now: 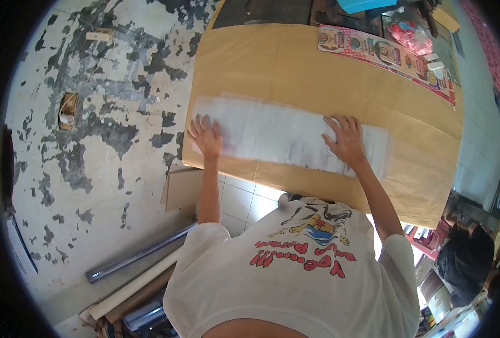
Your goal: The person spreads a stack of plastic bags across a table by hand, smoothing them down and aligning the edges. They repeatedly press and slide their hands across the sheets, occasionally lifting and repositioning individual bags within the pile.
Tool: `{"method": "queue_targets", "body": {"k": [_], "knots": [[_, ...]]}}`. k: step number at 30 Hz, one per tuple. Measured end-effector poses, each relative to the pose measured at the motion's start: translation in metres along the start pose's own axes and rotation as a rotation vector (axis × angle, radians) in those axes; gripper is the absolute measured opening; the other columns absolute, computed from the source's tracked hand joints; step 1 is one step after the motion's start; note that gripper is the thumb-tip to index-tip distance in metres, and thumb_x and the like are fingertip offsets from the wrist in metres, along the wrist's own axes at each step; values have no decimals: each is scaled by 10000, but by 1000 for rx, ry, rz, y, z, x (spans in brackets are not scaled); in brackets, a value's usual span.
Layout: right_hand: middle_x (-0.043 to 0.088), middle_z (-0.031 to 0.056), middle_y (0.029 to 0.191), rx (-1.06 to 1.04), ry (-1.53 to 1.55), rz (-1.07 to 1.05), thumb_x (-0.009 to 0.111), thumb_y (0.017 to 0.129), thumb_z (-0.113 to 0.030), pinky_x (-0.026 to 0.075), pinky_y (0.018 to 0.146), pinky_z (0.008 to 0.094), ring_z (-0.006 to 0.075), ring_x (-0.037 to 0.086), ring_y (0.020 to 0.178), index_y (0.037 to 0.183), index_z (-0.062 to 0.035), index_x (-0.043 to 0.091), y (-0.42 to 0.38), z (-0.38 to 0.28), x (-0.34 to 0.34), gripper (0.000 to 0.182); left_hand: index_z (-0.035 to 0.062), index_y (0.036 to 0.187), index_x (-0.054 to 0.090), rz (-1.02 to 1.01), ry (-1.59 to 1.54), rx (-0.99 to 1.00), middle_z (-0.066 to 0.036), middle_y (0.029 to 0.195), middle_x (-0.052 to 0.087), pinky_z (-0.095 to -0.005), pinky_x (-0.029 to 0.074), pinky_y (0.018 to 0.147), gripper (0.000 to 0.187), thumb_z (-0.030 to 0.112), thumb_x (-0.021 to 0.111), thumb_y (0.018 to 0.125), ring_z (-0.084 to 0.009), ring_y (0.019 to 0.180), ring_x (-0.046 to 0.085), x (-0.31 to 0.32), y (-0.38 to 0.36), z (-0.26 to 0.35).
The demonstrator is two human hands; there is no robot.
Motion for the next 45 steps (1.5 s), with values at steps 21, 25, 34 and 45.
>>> {"method": "queue_targets", "body": {"k": [21, 25, 34, 45], "knots": [[548, 93, 1292, 23, -49, -3, 671, 855, -323, 320, 1085, 468, 319, 456, 1222, 1332, -160, 562, -4, 3, 7, 516, 85, 1446, 425, -471, -243, 615, -182, 1499, 383, -566, 180, 1188, 1099, 697, 776, 603, -370, 1426, 298, -1, 19, 89], [548, 90, 1297, 16, -63, 10, 678, 851, -333, 317, 1087, 475, 316, 452, 1226, 1333, -169, 562, -5, 3, 7, 522, 96, 1514, 314, -644, -288, 802, -238, 1586, 204, -638, 48, 1181, 1381, 733, 835, 406, -438, 1475, 152, -18, -30, 105], [545, 74, 1332, 49, 10, -43, 652, 884, -387, 276, 1125, 491, 306, 424, 1288, 1328, -184, 573, -8, 13, 12, 494, 125, 1440, 442, -567, -172, 665, -197, 1493, 368, -675, 142, 1129, 1123, 635, 832, 519, -414, 1405, 302, -34, -23, 124], [534, 129, 1377, -34, 86, 113, 629, 910, -289, 301, 1102, 527, 334, 448, 1303, 1348, -90, 527, -32, 52, 0, 492, 146, 1361, 519, -238, -455, 635, -132, 1330, 501, -606, 268, 1066, 475, 304, 598, 920, -313, 1281, 446, -5, -110, 328]]}}
Point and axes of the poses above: each hand's wrist, its own y-axis towards the middle knuckle, its own x-axis out of the palm, z = x × y, the point moved 10 cm from there along y, towards the middle knuckle
